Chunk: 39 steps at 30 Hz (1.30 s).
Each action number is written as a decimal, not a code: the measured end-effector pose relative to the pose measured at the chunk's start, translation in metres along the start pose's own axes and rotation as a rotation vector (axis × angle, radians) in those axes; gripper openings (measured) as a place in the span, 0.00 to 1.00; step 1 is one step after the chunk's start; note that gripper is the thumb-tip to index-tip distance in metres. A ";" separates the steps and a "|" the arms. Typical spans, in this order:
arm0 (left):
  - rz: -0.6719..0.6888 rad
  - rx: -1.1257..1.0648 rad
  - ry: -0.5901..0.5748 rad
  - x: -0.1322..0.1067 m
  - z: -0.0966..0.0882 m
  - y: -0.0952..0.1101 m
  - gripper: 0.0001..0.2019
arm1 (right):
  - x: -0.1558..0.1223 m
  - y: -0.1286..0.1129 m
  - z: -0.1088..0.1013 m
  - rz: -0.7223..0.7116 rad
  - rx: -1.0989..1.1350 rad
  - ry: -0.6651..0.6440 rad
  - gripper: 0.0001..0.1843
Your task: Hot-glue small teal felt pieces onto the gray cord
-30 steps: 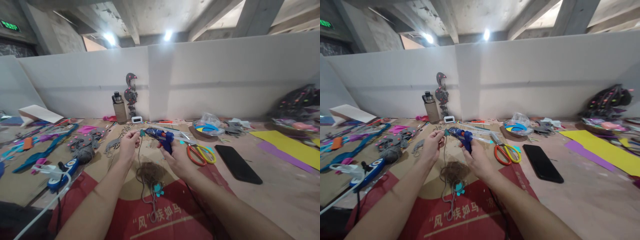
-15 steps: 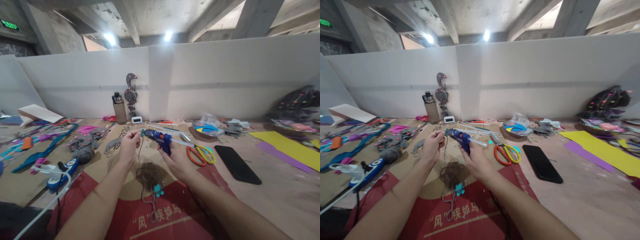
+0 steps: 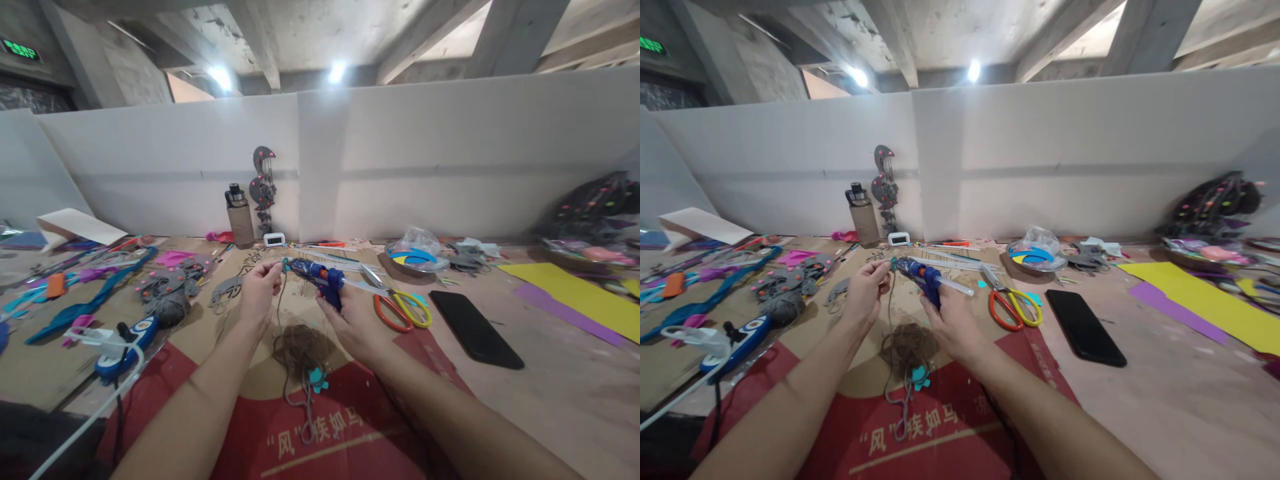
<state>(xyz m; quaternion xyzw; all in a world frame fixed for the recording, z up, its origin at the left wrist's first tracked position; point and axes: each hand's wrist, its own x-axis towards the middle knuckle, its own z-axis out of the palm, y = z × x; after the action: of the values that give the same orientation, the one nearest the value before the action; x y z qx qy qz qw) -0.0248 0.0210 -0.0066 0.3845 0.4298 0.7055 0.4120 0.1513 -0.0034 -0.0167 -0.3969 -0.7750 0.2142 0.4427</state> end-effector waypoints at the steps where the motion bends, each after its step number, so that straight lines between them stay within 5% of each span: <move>1: -0.004 0.002 0.001 0.000 0.000 0.000 0.13 | 0.000 0.000 0.001 -0.003 0.008 -0.002 0.15; 39: 0.007 -0.023 -0.015 0.000 0.000 0.001 0.12 | -0.001 -0.003 0.000 -0.017 -0.034 0.031 0.17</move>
<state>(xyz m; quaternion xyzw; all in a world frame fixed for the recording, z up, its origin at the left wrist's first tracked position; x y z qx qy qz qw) -0.0252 0.0207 -0.0052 0.3867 0.4173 0.7087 0.4173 0.1499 -0.0062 -0.0152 -0.4012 -0.7749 0.1912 0.4494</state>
